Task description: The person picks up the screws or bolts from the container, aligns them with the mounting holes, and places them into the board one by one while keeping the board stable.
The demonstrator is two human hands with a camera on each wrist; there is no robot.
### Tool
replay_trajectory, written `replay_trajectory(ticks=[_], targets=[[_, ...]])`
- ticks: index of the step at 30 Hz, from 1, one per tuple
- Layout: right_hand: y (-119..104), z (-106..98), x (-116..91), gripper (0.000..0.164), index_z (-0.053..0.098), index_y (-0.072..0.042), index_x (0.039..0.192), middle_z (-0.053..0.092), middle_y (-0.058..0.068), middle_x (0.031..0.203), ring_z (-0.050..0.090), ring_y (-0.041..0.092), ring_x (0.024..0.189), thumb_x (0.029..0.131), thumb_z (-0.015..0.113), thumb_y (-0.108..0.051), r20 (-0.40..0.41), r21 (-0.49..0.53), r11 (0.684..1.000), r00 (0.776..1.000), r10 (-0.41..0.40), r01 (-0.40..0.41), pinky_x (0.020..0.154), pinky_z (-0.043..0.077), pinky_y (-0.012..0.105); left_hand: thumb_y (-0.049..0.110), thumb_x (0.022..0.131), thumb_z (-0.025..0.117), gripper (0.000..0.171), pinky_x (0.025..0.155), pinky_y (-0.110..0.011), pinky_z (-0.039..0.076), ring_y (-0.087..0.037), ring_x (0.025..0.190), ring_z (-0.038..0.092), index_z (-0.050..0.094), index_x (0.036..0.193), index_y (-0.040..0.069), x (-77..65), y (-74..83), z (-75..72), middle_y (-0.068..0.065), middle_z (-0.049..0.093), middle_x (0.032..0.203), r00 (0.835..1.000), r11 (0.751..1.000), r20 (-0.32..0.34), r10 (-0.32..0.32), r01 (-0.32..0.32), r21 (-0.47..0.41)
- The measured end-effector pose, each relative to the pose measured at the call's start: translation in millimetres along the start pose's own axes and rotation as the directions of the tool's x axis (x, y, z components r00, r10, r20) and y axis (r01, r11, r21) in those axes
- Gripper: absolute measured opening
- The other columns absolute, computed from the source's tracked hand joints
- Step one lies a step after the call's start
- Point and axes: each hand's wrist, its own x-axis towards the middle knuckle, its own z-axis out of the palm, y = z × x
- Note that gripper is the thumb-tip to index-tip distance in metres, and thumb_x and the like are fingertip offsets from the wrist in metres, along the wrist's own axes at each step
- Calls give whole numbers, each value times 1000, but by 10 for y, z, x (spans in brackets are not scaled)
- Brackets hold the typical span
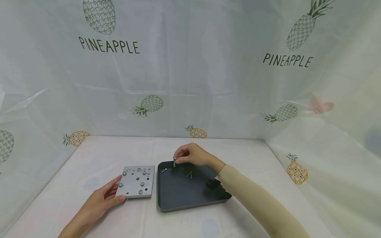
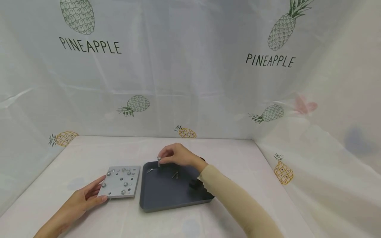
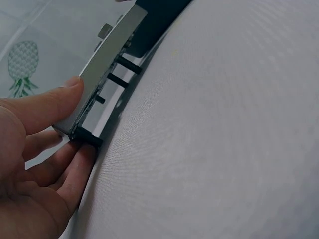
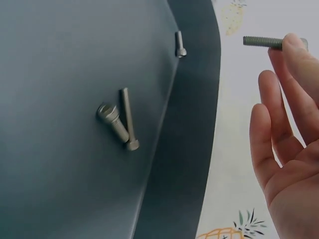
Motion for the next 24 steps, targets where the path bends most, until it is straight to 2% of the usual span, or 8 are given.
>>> replay_trajectory(ticks=[8,19,24], targets=[[-56,50,136,19,78,-11,116,80,-2,105,75,12,100,98,80,-17,-4,63,998,1000,-10,10,90,61,30,38,93,83,98,95,-13,53,-36,142,55,27,170,14,-8,6,-2,-25,47,159,1000,1000,8,10,-10,-9],[-123,180,370,19,78,-11,116,80,-1,105,75,12,98,98,79,-16,14,130,991,1000,-19,17,88,61,29,41,93,83,98,94,-13,53,-37,142,54,27,170,14,-9,9,-2,-25,47,159,1000,1000,8,0,0,2],[-168,270,479,19,78,-10,116,80,1,105,75,13,98,98,79,-15,20,160,987,1000,-14,11,87,61,29,40,94,82,97,93,-14,54,-37,140,56,27,169,12,-6,-6,-2,-26,47,158,1000,1000,4,18,-18,7]])
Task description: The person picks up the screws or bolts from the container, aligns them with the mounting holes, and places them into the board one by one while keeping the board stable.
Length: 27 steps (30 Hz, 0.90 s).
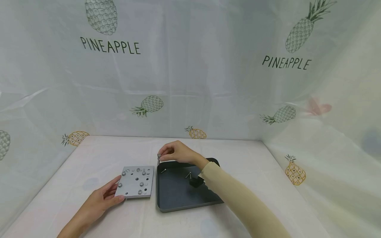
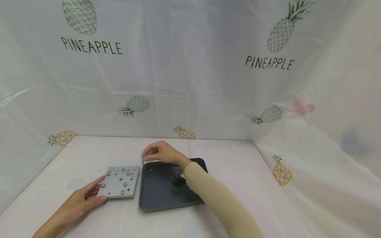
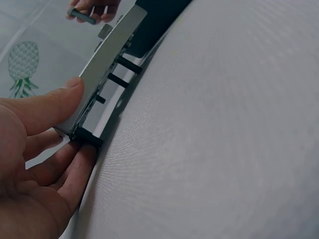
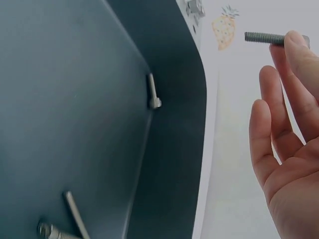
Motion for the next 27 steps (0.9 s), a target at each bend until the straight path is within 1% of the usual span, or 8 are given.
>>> replay_trajectory(ticks=[4,8,12,14,17,21,24,27], targets=[[-5,66,70,18,79,-10,114,80,1,103,75,13,96,97,80,-14,4,23,1000,1000,16,-16,86,60,27,39,94,82,97,91,-12,53,-34,138,58,28,169,12,3,-12,8,-25,49,158,1000,1000,-5,12,-12,0],[3,130,142,17,79,-9,114,80,0,101,76,14,95,97,80,-13,21,20,1000,1000,6,-6,86,60,26,39,94,83,97,91,-12,53,-33,138,59,28,169,13,6,-29,8,-24,49,158,1000,1000,-7,11,-11,1],[10,188,204,18,79,-9,115,80,0,101,77,24,98,97,79,-13,40,18,1000,999,-7,6,87,61,27,39,93,83,97,92,-13,54,-33,138,59,28,169,13,7,-38,9,-24,49,158,1000,1000,-11,12,-12,3],[22,213,226,18,79,-9,115,80,-1,101,77,26,99,97,79,-13,42,19,1000,999,-7,6,87,61,27,39,93,83,97,91,-12,53,-33,138,59,29,169,13,7,-37,12,-24,49,158,1000,1000,-12,14,-14,1],[39,245,255,17,79,-10,114,80,-3,100,76,21,97,97,80,-13,44,11,1000,999,-8,8,86,60,25,38,93,83,97,91,-11,52,-33,137,59,29,169,12,7,-36,12,-24,49,158,1000,1000,-11,17,-17,-1],[64,281,286,17,80,-11,113,79,-5,100,74,10,92,97,80,-15,41,-9,1000,999,-2,2,85,59,23,38,93,84,97,91,-10,52,-33,137,59,29,169,12,5,-26,9,-24,49,158,1000,1000,-10,15,-15,-3],[74,312,309,17,80,-11,114,79,-5,100,73,9,92,97,80,-15,41,-22,1000,999,-1,2,83,58,23,38,92,84,98,91,-12,53,-33,137,60,29,169,12,6,-20,13,-24,49,157,1000,1000,-13,10,-10,-2],[78,332,323,17,80,-11,113,79,-5,100,73,8,91,97,81,-14,47,-37,999,999,-7,9,83,58,22,38,93,84,98,93,-16,56,-33,137,59,29,169,12,11,-25,12,-25,49,158,1000,1000,-13,6,-6,3]])
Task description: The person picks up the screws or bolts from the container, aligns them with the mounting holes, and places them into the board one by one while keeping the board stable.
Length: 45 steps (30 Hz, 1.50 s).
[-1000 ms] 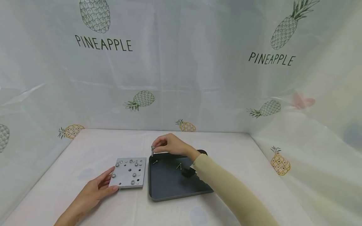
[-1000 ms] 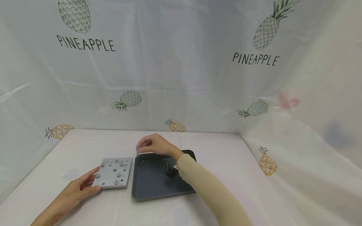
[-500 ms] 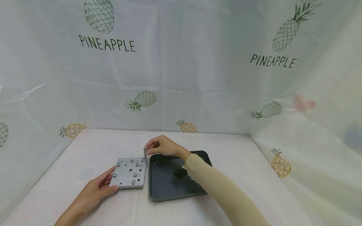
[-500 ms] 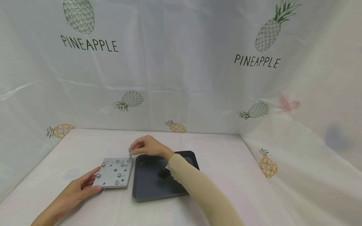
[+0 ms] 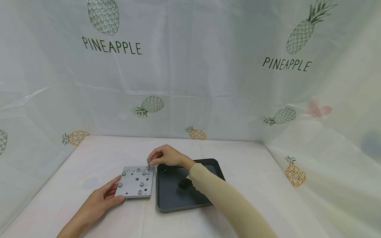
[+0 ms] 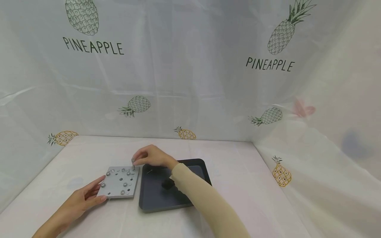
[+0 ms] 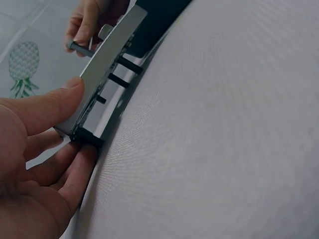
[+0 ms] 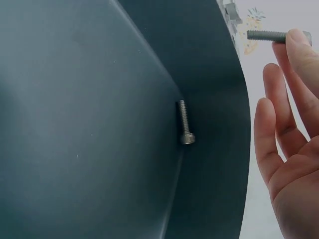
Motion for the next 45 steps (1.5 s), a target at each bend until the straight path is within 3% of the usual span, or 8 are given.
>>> replay_trajectory(ticks=[18,26,35,45], targets=[[60,44,54,16,80,-11,111,80,-2,100,73,5,90,96,81,-15,15,-47,999,1000,-17,17,83,57,20,42,93,83,99,98,-24,58,-34,139,58,28,169,13,6,-8,-5,-25,48,159,1000,1000,0,-16,16,20],[75,36,66,16,80,-12,111,80,-5,99,73,5,90,96,81,-15,30,-64,998,999,-18,20,84,57,20,42,92,83,99,93,-14,54,-33,138,58,28,169,13,8,-6,-7,-24,48,159,1000,1000,2,-14,14,16],[78,45,75,17,80,-12,112,80,-7,99,73,4,92,95,82,-17,43,-66,998,999,-2,5,89,57,20,39,94,83,98,91,-11,52,-34,139,58,28,169,12,6,-13,-5,-25,47,159,1000,1000,13,3,-3,-18],[86,52,72,16,80,-11,109,81,-2,98,73,3,89,93,84,-14,64,-93,995,998,-11,17,90,58,20,41,93,83,99,99,-25,57,-35,140,56,27,170,12,5,8,-4,-26,47,160,1000,1000,11,-17,17,-4]])
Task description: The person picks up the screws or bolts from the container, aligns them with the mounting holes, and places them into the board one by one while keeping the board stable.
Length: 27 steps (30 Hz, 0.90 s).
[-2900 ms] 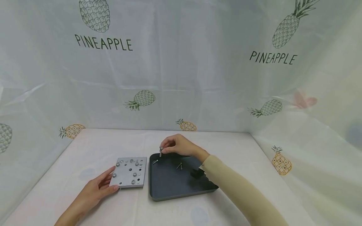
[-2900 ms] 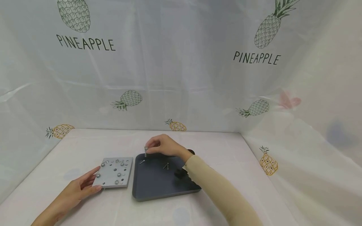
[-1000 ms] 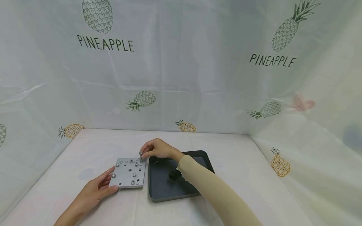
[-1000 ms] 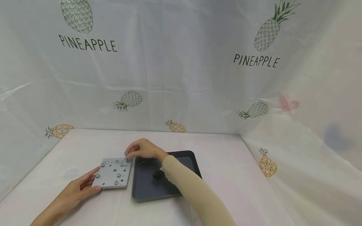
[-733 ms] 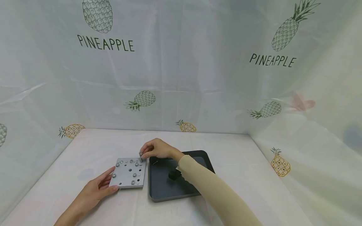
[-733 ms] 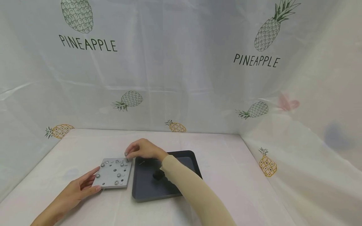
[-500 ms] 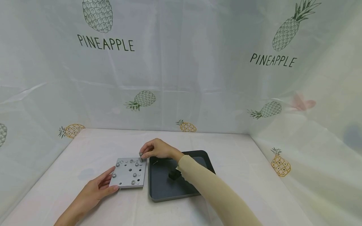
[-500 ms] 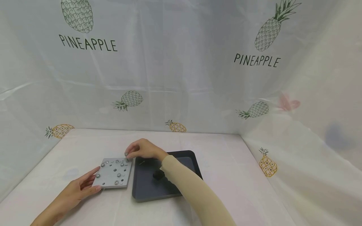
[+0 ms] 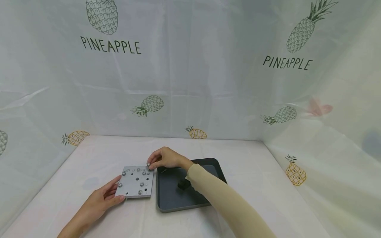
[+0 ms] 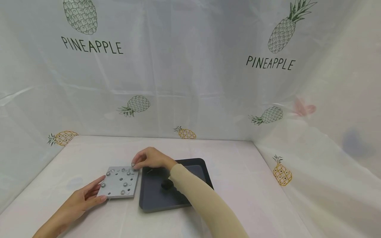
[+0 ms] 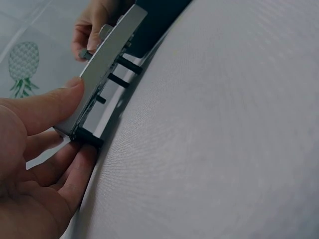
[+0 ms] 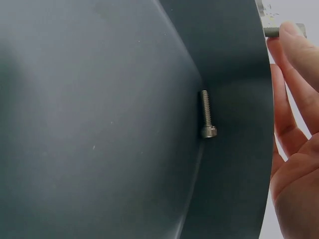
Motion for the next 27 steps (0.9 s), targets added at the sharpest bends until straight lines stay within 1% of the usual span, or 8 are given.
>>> replay_trajectory(ticks=[2,5,7,9,11,13,20,27], targets=[[4,0,1,16,80,-11,109,80,-3,98,73,3,90,93,84,-14,5,-1,1000,1000,0,0,90,58,20,41,93,83,99,99,-24,57,-36,140,57,27,170,12,-1,1,-2,-26,47,160,1000,1000,0,-1,1,6],[-2,-3,-5,17,80,-11,111,80,-6,98,74,2,91,94,83,-14,15,-5,1000,1000,-5,5,91,58,19,41,94,82,98,96,-19,56,-35,140,56,27,170,13,-4,-1,-3,-25,47,160,1000,1000,1,3,-3,7],[-12,-8,-13,18,80,-9,112,80,-5,99,74,2,91,94,83,-13,18,-10,1000,1000,-11,11,91,58,20,41,94,82,98,97,-19,56,-36,141,56,27,170,12,-2,-2,0,-26,47,160,1000,1000,3,6,-6,1],[-27,-18,-28,19,80,-8,112,80,-4,100,74,2,91,94,83,-12,19,-12,1000,1000,-15,15,91,58,20,41,94,82,98,96,-17,55,-36,141,56,27,170,13,-4,0,1,-25,47,160,1000,1000,3,6,-6,1],[-43,-41,-54,20,80,-7,113,80,-3,102,74,2,92,94,83,-12,19,-25,999,1000,-24,25,91,58,20,42,94,82,98,97,-19,56,-36,141,56,27,170,13,-4,5,-2,-26,47,160,1000,1000,1,4,-4,10],[-58,-81,-95,20,80,-6,113,80,-2,104,73,3,93,94,83,-13,18,-37,999,999,-31,32,91,58,21,42,94,82,98,95,-16,55,-36,141,56,27,170,13,-9,12,-3,-25,47,160,1000,1000,2,4,-4,15],[-114,-347,-354,23,80,-7,118,79,-3,111,70,4,101,96,82,-16,10,-111,994,1000,-22,23,97,58,27,41,94,82,98,92,-11,52,-35,140,56,27,170,13,-14,28,3,-25,47,159,1000,1000,7,16,-16,-2],[-117,-580,-705,27,79,-5,120,79,9,117,69,4,101,96,82,-16,29,-185,983,1000,-3,8,97,59,36,42,94,82,98,92,-11,52,-35,140,57,27,170,13,-11,18,3,-25,48,159,1000,1000,4,9,-9,6]])
